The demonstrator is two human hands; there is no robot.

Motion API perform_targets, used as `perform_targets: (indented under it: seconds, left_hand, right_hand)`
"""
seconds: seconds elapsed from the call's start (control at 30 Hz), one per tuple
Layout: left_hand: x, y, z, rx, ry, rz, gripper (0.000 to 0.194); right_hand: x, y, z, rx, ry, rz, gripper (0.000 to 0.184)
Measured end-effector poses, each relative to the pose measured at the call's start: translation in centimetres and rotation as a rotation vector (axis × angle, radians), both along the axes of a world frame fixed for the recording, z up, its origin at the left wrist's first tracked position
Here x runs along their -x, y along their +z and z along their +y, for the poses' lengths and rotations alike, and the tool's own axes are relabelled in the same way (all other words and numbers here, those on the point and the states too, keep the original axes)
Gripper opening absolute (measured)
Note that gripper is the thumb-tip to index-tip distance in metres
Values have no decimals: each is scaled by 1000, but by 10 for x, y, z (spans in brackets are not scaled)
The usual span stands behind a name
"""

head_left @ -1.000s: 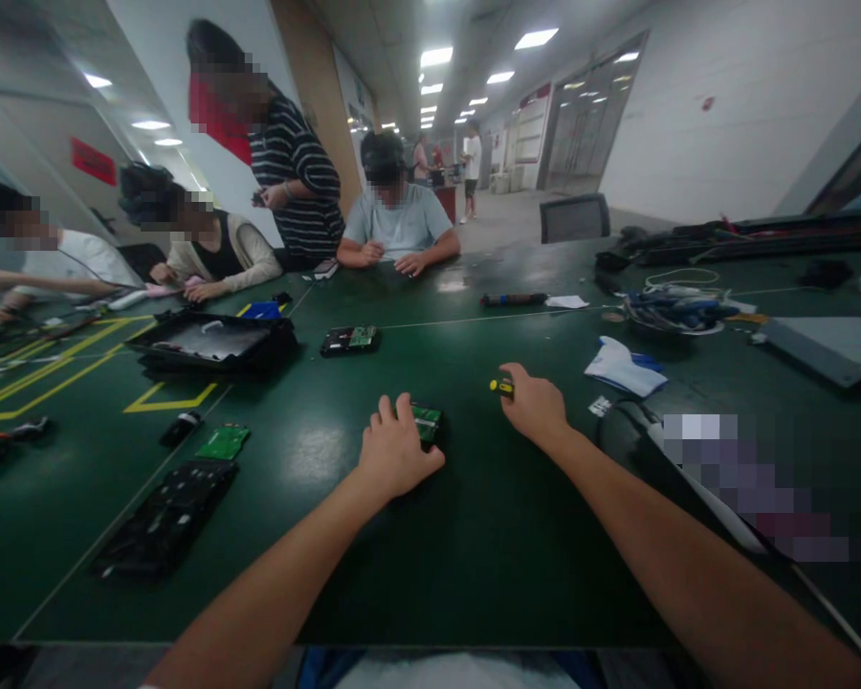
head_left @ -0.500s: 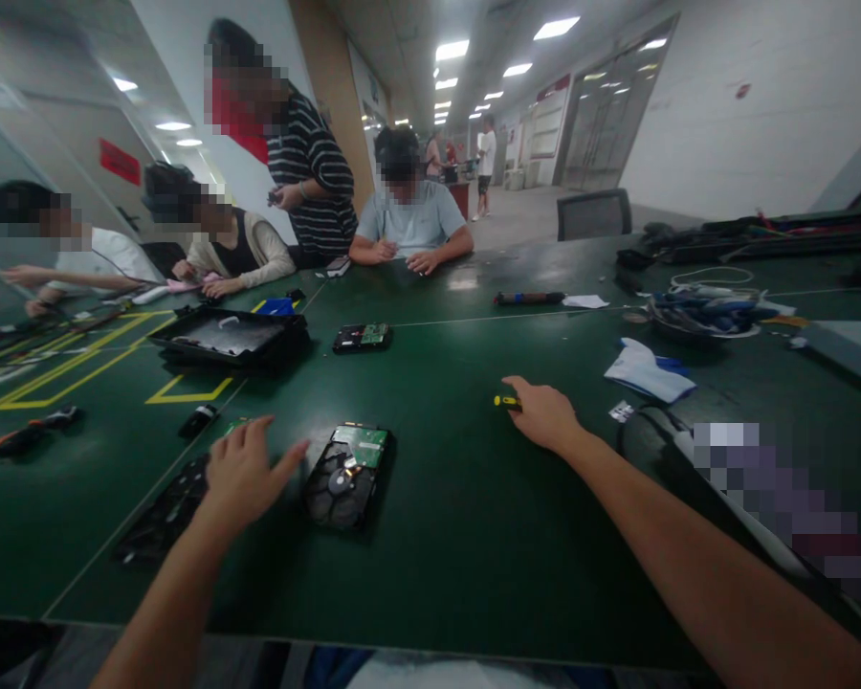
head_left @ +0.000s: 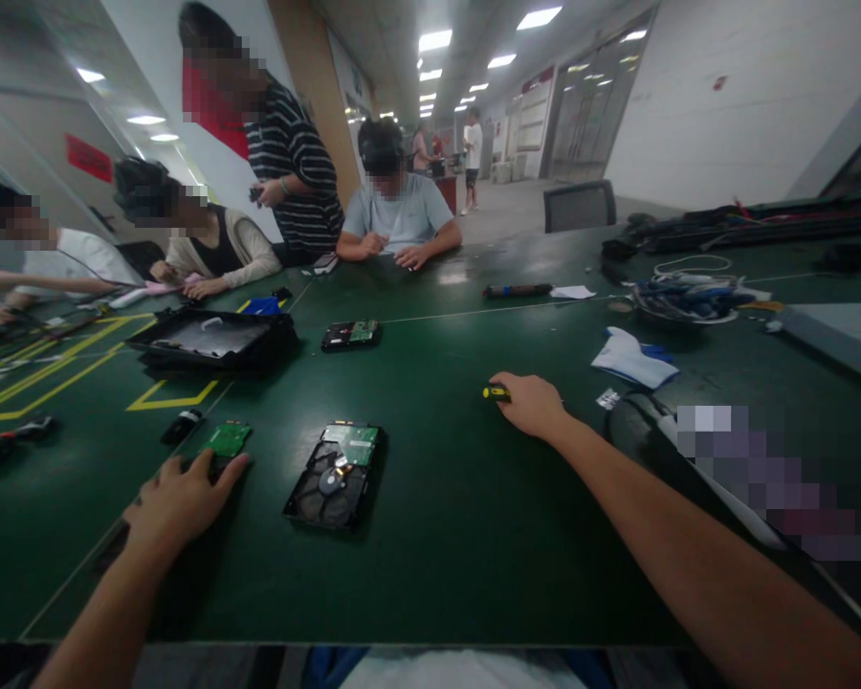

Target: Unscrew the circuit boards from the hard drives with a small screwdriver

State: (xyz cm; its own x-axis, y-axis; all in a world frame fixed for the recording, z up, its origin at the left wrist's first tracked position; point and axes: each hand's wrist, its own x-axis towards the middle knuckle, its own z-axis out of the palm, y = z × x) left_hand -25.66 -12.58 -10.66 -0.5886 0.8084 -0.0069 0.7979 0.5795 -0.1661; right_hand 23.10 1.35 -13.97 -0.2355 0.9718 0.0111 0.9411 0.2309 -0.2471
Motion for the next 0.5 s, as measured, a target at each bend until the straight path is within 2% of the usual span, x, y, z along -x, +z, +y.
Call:
perform_targets:
  seconds: [0.1,0.23,0.33,0.5]
  left_hand:
    - [1,1,2,20,18,-70,92]
    - [7,-1,7,40,-33,-83,90]
    - [6,-4,14,19,-139,-77,88]
    - [-13,-2,37,-35,-320,-92,81]
  right_hand:
    - [0,-1,1,0,10,7,39]
    - [0,0,1,-4,20,5,39]
    - [0,-1,2,0,16,7,39]
    - [-1,-2,2,-3,7,15,39]
